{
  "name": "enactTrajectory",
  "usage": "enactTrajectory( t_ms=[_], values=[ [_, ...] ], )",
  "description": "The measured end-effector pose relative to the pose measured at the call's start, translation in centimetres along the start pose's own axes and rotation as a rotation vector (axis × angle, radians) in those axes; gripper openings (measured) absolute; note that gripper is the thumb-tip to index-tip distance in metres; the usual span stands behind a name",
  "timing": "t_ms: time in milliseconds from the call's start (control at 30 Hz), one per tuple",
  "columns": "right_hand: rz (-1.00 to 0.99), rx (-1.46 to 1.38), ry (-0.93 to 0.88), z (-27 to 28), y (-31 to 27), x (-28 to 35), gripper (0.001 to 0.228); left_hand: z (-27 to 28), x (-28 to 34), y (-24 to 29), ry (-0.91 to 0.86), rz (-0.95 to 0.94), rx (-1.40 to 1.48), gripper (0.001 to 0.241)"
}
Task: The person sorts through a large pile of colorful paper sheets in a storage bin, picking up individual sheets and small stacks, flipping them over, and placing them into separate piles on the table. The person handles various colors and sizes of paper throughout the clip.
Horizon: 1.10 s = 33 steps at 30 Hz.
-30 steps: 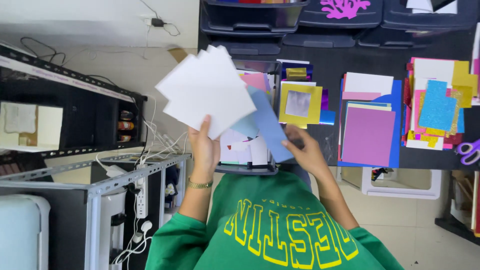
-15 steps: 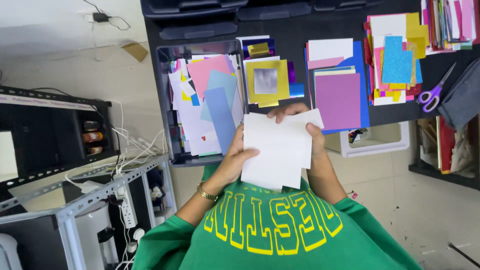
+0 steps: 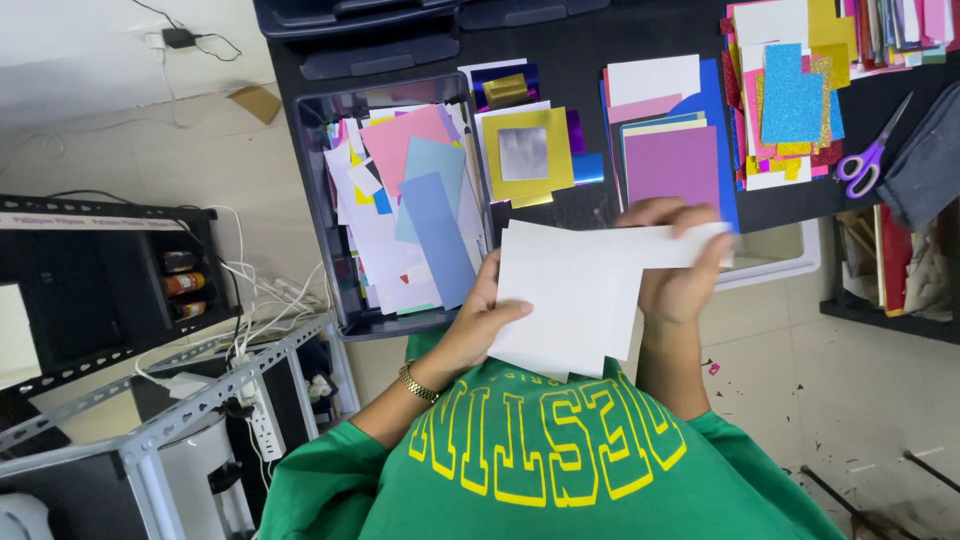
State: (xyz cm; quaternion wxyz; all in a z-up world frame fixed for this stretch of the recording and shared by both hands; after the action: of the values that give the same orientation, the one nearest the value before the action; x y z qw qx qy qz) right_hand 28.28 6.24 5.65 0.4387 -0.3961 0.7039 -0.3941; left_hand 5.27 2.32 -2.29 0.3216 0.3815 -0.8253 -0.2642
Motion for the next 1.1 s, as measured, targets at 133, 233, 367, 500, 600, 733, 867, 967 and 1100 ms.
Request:
enactTrajectory(
  t_ms=[133, 233, 367, 500, 600, 733, 867, 967, 1100],
  values=[
    [0.316, -0.214, 0.296, 4.4, -7.9, -2.5, 0.035, 0.2, 0.1, 0.3, -0.055, 0.069, -0.046, 0.069],
    [0.114, 0.152, 0.220, 6.4, -8.9, -1.7, 0.024, 1.2, 0.5, -0.5, -0.073, 0.016, -0.138, 0.081],
    [-0.182, 0.543, 0.065, 6.3, -4.6, 2.6, 0.030, 0.7, 0.5, 0.4, -0.095, 0.054, -0.221, 0.083],
    [-0.491, 0.512, -0.281, 3.2, -2.1, 5.5, 0.013, 0.2, -0.4, 0.4, -0.062, 0.035, -0.296, 0.078],
    [-0.468, 0.532, -0.197, 3.5, -2.6, 4.7, 0.004, -0.9, -1.8, 0.7, -0.012, 0.018, -0.285, 0.069],
    [-0.379, 0.654, -0.047, 4.9, -4.5, 2.9, 0.012, -1.3, -4.6, -2.6, 0.022, -0.010, -0.097, 0.045],
    [-0.298, 0.741, 0.114, 8.1, -6.1, 1.1, 0.012, -3.9, -7.9, -4.6, 0.102, -0.047, 0.082, 0.048],
    [-0.081, 0.743, 0.274, 11.0, -7.4, 0.4, 0.008, -6.2, -10.3, -6.3, 0.125, -0.038, 0.129, 0.046],
    [0.001, 0.865, 0.295, 14.1, -6.8, 0.4, 0.005, -11.2, -13.5, -6.5, 0.143, -0.032, 0.232, 0.040]
  ],
)
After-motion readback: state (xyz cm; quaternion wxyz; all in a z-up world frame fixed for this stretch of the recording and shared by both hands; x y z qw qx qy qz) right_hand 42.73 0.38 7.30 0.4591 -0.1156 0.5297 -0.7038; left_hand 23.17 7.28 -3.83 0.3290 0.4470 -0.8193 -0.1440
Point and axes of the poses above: each hand's wrist, its own x-axis away from the middle knuckle, its own z-axis out of the back of the hand, y = z × x, the point moved 6 cm from there along -x, towards the middle knuckle, and after that the axes turned 4 degrees about z, right-handed, at the moved point
